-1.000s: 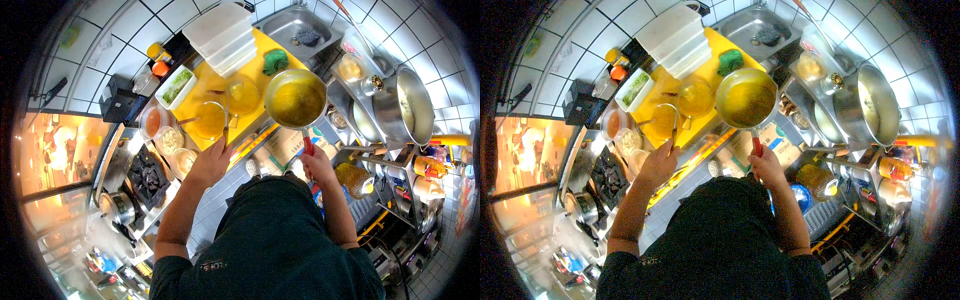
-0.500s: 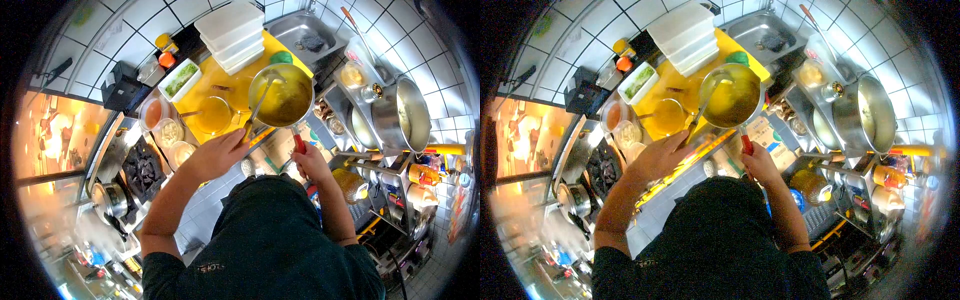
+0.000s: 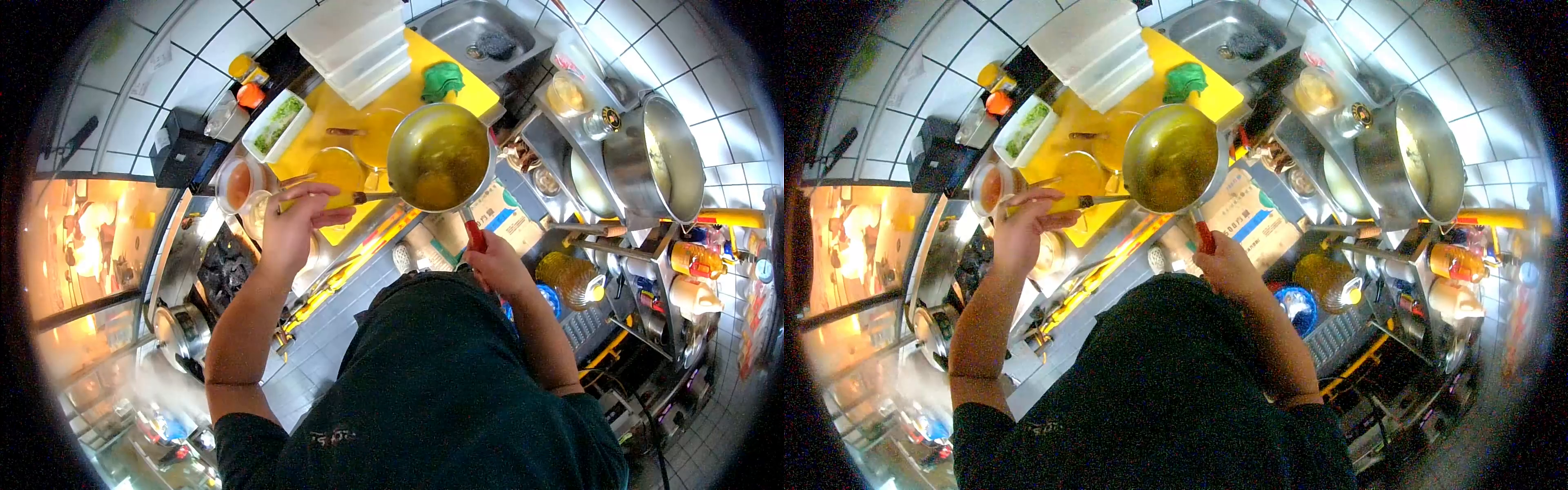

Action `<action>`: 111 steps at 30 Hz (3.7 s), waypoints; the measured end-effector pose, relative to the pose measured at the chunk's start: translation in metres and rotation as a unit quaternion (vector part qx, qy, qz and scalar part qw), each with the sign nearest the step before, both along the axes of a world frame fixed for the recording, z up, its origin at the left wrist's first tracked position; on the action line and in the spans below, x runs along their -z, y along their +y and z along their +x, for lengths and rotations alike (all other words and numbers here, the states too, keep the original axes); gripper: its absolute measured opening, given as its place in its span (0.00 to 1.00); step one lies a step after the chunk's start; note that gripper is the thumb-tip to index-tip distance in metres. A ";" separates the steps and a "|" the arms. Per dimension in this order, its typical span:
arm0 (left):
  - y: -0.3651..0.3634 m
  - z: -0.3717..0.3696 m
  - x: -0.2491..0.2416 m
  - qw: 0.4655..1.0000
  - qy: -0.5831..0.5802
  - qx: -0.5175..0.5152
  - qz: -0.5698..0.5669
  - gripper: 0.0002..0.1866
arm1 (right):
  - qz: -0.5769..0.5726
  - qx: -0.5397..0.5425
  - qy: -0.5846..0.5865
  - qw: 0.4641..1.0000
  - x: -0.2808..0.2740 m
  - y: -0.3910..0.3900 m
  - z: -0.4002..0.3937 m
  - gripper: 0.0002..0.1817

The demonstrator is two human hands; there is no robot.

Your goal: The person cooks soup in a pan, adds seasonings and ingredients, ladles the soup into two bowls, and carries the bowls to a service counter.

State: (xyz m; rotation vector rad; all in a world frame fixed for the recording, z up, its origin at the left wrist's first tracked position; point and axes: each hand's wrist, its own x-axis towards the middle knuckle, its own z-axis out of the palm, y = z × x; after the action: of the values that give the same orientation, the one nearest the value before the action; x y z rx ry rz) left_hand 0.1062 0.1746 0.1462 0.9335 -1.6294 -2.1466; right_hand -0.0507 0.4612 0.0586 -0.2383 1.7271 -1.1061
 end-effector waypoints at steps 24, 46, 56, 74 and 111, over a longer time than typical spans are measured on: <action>-0.030 0.097 -0.024 0.953 0.100 -0.263 -0.116 0.13 | -0.091 0.039 -0.097 0.990 -0.007 -0.057 0.004 0.07; 0.026 0.152 0.057 0.738 -0.181 0.204 -0.617 0.18 | -0.062 0.033 -0.061 0.996 0.003 -0.050 0.006 0.07; 0.045 0.063 0.019 0.843 -0.124 0.231 -0.470 0.17 | -0.008 -0.050 0.057 0.997 0.006 -0.049 0.015 0.07; 0.047 0.047 0.020 0.996 0.022 -0.078 0.030 0.11 | -0.040 0.043 -0.074 0.996 0.017 0.010 0.021 0.08; -0.005 0.107 0.048 0.938 0.034 -0.272 -0.211 0.10 | -0.059 0.085 -0.082 0.991 0.013 -0.006 -0.002 0.07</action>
State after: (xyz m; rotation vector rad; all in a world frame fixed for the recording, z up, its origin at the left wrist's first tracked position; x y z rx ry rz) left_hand 0.2131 0.1696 0.0985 1.0051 -1.4864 -1.3775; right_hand -0.0527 0.4554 0.0456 -0.0716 1.5601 -1.3178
